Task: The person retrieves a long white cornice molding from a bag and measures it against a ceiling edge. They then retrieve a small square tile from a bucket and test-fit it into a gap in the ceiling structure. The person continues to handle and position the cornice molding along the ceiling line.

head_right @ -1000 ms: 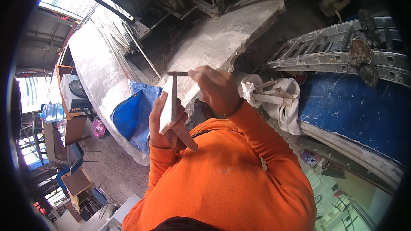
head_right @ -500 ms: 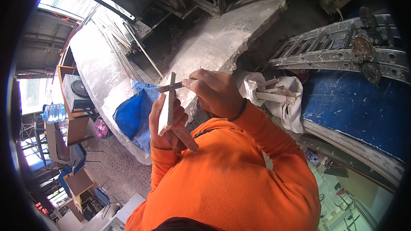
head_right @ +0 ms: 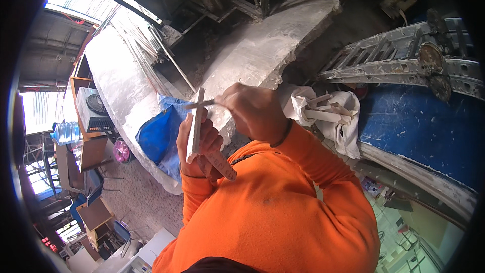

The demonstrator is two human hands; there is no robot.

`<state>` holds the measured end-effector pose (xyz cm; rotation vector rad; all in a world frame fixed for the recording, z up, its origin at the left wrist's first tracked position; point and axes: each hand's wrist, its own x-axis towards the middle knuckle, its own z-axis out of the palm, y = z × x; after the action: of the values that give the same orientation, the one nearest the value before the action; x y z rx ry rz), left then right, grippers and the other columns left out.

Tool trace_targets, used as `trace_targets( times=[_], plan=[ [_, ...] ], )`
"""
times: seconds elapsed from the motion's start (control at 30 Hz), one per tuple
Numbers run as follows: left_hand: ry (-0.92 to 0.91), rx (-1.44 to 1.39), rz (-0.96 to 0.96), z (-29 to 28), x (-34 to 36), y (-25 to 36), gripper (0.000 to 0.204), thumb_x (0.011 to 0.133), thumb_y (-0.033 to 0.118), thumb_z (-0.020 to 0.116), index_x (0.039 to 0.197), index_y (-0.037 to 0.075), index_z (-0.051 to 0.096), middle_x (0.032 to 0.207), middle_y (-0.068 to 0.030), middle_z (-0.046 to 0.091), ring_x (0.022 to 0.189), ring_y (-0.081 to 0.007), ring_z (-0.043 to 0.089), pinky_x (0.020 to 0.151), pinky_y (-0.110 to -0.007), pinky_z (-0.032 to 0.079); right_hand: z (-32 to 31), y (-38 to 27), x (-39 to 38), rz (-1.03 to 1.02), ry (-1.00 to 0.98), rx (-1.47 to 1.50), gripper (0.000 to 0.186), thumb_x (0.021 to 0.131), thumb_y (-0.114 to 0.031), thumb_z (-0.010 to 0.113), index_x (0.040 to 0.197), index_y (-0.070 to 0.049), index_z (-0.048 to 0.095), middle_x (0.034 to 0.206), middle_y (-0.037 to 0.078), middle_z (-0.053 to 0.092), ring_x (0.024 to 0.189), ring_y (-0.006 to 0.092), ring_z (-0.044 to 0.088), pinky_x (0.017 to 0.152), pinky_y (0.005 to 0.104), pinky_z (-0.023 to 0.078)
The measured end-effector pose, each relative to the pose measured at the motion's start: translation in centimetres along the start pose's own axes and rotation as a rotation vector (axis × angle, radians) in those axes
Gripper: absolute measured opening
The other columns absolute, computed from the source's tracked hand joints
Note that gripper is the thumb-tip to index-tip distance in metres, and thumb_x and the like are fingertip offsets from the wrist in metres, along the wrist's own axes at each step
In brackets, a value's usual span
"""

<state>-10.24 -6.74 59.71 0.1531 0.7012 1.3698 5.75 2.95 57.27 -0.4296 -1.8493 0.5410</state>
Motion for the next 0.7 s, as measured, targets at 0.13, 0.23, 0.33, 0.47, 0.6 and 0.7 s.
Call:
trace_targets(
  times=[0.13,0.23,0.33,0.47,0.6,0.7],
  plan=[
    [0.054,-0.009,0.020,0.1,-0.2,-0.1,0.029,0.108,0.033,0.041,0.102,0.006,0.051,0.057,0.0055,0.043,0.041,-0.0051,0.037,0.042,-0.024,0.032,-0.1,-0.4,0.0,-0.005,-0.090,-0.097,0.021,0.083,0.003,0.064,0.102,-0.005,0.062,0.087,0.011,0.066,0.069,0.0281,0.068,0.057,0.0367,0.054],
    [0.097,-0.017,0.013,0.7,-0.1,-0.1,0.029,0.109,0.032,0.040,0.101,0.006,0.051,0.057,0.0054,0.042,0.041,-0.0050,0.036,0.043,-0.023,0.032,-0.6,0.6,0.1,0.023,-0.132,-0.152,0.026,0.080,0.009,0.066,0.102,-0.003,0.058,0.087,0.014,0.066,0.068,0.0295,0.067,0.055,0.0368,0.053],
    [0.013,-0.085,0.008,-0.1,0.6,-0.2,0.028,0.109,0.030,0.040,0.101,0.006,0.052,0.056,0.0054,0.041,0.042,-0.0050,0.036,0.043,-0.023,0.032,-0.4,0.9,0.3,0.025,-0.135,-0.135,0.025,0.080,0.008,0.066,0.101,-0.003,0.059,0.086,0.014,0.065,0.067,0.0296,0.067,0.054,0.0372,0.053],
    [-0.092,-0.120,0.005,-0.8,0.8,0.0,0.028,0.109,0.029,0.040,0.102,0.005,0.052,0.056,0.0053,0.040,0.042,-0.0052,0.036,0.044,-0.023,0.033,-0.4,0.3,0.4,-0.012,-0.147,-0.148,0.026,0.080,0.008,0.065,0.102,-0.004,0.059,0.085,0.013,0.065,0.066,0.0296,0.065,0.054,0.0381,0.052],
    [-0.124,-0.179,-0.005,-1.0,1.1,-0.2,0.029,0.109,0.029,0.040,0.103,0.004,0.053,0.056,0.0050,0.039,0.042,-0.0056,0.035,0.044,-0.024,0.034,-0.4,1.6,0.6,0.061,-0.171,-0.218,0.025,0.081,0.007,0.065,0.103,-0.004,0.058,0.085,0.013,0.065,0.065,0.0296,0.065,0.053,0.0382,0.052],
    [-0.128,-0.117,-0.021,-1.0,1.0,0.0,0.028,0.105,0.031,0.048,0.096,0.007,0.058,0.062,0.0044,0.042,0.048,-0.0069,0.038,0.045,-0.025,0.035,-0.5,0.2,0.9,-0.019,-0.113,-0.098,0.025,0.081,0.006,0.065,0.103,-0.004,0.058,0.084,0.013,0.065,0.065,0.0302,0.065,0.053,0.0382,0.052]
  ],
)
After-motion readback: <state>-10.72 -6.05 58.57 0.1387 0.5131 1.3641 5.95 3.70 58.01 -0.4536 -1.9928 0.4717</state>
